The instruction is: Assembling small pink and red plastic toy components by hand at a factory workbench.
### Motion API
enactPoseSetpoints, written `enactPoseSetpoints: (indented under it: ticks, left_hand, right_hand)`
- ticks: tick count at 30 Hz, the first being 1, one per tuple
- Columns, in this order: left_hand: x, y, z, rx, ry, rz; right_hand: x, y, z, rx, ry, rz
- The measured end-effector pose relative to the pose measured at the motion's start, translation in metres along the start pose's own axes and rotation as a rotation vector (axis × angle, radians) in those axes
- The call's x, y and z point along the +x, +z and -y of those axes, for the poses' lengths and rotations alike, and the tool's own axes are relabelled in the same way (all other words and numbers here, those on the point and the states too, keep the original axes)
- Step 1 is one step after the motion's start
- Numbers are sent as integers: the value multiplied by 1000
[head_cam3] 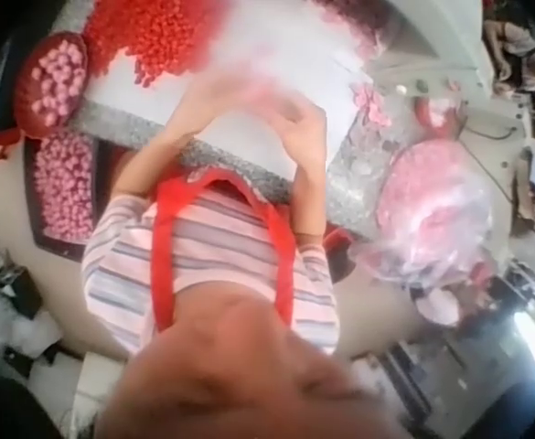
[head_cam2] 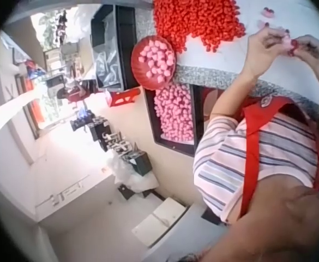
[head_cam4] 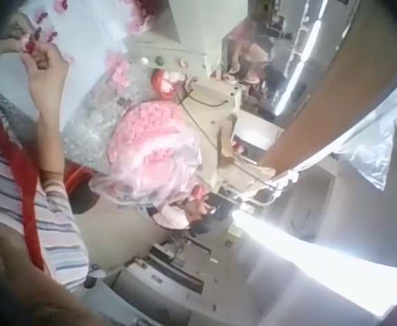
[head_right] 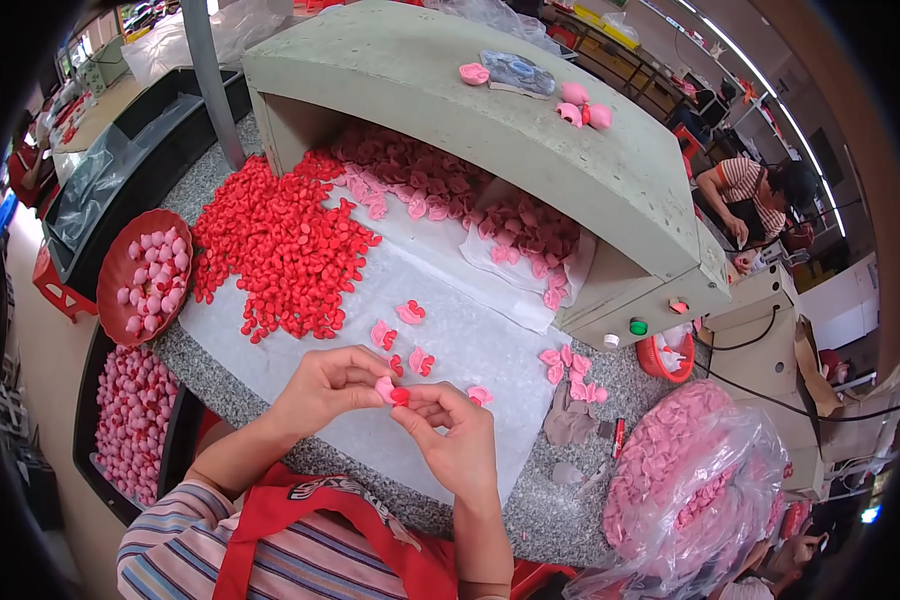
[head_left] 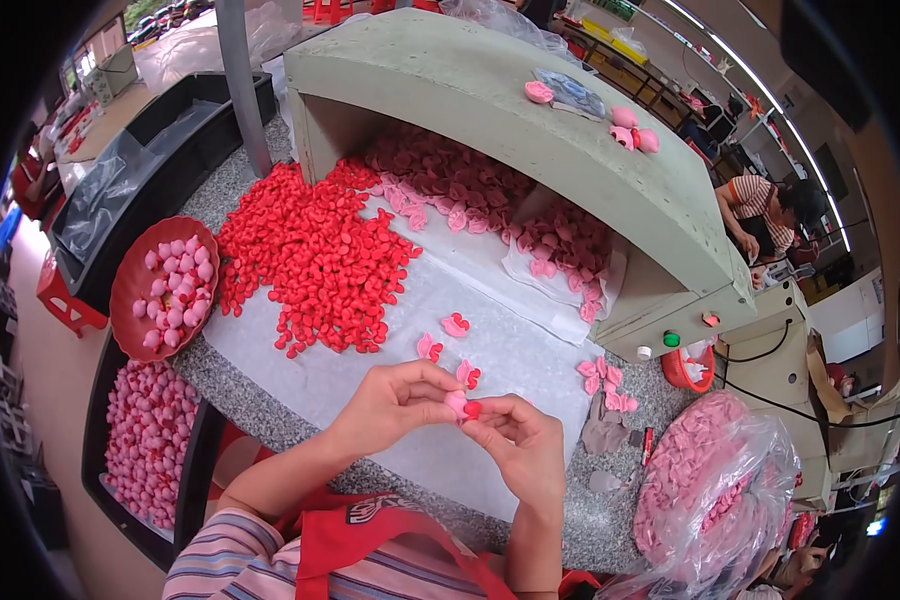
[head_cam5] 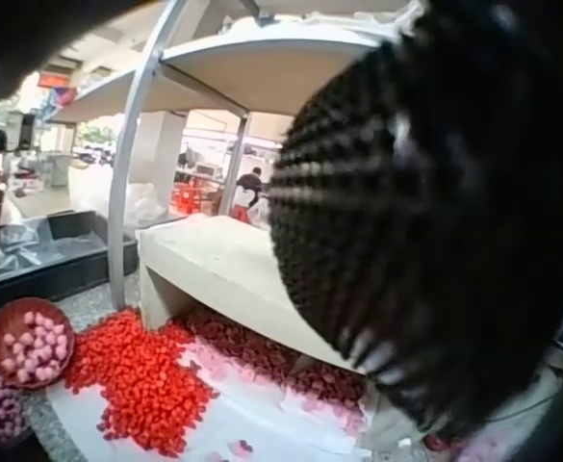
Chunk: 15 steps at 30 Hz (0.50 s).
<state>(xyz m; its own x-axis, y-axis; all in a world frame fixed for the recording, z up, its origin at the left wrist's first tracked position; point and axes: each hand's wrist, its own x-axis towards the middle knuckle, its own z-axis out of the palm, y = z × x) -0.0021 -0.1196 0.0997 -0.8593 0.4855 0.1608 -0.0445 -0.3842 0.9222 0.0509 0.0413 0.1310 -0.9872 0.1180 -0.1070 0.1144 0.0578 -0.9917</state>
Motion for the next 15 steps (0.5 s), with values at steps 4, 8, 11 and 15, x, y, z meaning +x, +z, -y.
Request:
enactPoseSetpoints:
  ticks: [4,8,11,15]
  left_hand:
    - [8,-5,-9,-117,-259,25]
    - [9,-13,3,-217,-330,98]
    - [11,-11,-2,-145,-336,94]
    - [9,-11,-10,-160,-333,124]
  right_hand:
    - [-5,-1,12,-156,-57,69]
    - [-2,5,16,-423,-145,22]
    - [-1,13,15,-673,-219,-71]
    - [3,15,1,-562,-400,-125]
